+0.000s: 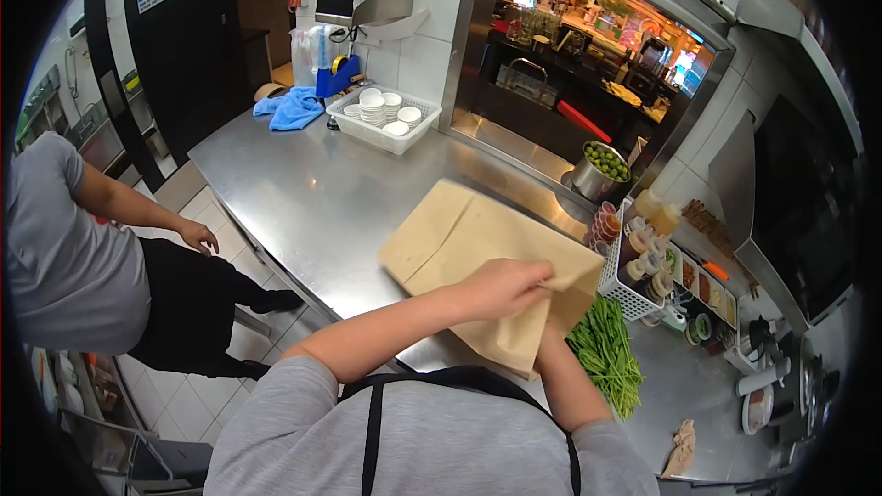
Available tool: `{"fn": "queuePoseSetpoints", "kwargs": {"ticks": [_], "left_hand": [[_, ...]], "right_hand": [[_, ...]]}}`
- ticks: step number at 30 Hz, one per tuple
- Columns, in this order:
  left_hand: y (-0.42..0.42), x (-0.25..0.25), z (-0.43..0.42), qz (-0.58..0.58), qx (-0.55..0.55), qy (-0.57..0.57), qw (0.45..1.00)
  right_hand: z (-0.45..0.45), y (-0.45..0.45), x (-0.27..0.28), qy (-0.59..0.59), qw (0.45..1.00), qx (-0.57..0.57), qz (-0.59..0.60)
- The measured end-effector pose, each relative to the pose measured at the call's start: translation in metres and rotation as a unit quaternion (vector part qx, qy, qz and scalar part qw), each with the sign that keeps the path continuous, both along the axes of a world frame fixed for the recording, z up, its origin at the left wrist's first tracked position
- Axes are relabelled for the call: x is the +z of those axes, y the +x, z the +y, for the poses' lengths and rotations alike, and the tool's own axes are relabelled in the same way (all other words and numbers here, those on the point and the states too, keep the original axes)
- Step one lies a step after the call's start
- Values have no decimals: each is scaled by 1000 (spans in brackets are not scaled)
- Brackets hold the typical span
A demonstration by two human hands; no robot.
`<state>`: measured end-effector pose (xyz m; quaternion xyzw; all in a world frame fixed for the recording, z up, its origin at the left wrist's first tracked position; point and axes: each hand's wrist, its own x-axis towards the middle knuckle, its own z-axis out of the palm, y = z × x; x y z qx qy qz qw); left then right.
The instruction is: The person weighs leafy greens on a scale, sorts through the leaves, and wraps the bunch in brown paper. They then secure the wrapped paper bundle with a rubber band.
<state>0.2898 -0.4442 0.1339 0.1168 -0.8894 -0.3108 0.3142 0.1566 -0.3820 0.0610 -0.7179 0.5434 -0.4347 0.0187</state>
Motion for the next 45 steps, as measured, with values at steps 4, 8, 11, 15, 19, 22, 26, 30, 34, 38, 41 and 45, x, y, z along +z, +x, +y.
{"fn": "queuePoseSetpoints", "kwargs": {"ticks": [4,8,11,15,19,22,26,30,34,38,41,45], "left_hand": [[-5,4,-1,31,-98,-31,994],[4,23,11,-3,-201,-41,979],[12,37,17,37,-206,-117,971],[27,56,14,39,-218,-143,965],[36,54,6,56,-176,-228,956],[53,53,1,98,-153,-238,954],[82,9,-4,54,-185,-96,977],[61,-68,-2,-179,-260,23,949],[33,-74,0,-26,-120,108,987],[25,-40,-11,194,-50,319,926],[30,-23,-26,305,-4,389,869],[23,-38,-86,335,57,219,915]], "right_hand": [[-18,8,13,28,999,-7,-22],[-22,6,28,55,997,-13,-54],[-24,4,41,71,994,-23,-80],[-33,4,52,75,992,-36,-98],[-45,6,59,74,990,-42,-112],[-52,8,63,69,990,-44,-118],[-59,7,69,64,989,-52,-126],[-63,5,74,57,988,-61,-129],[-69,1,83,47,987,-67,-136],[-78,-3,95,33,987,-70,-142],[-86,-4,104,23,986,-69,-148],[-97,-5,117,11,986,-68,-151]]}}
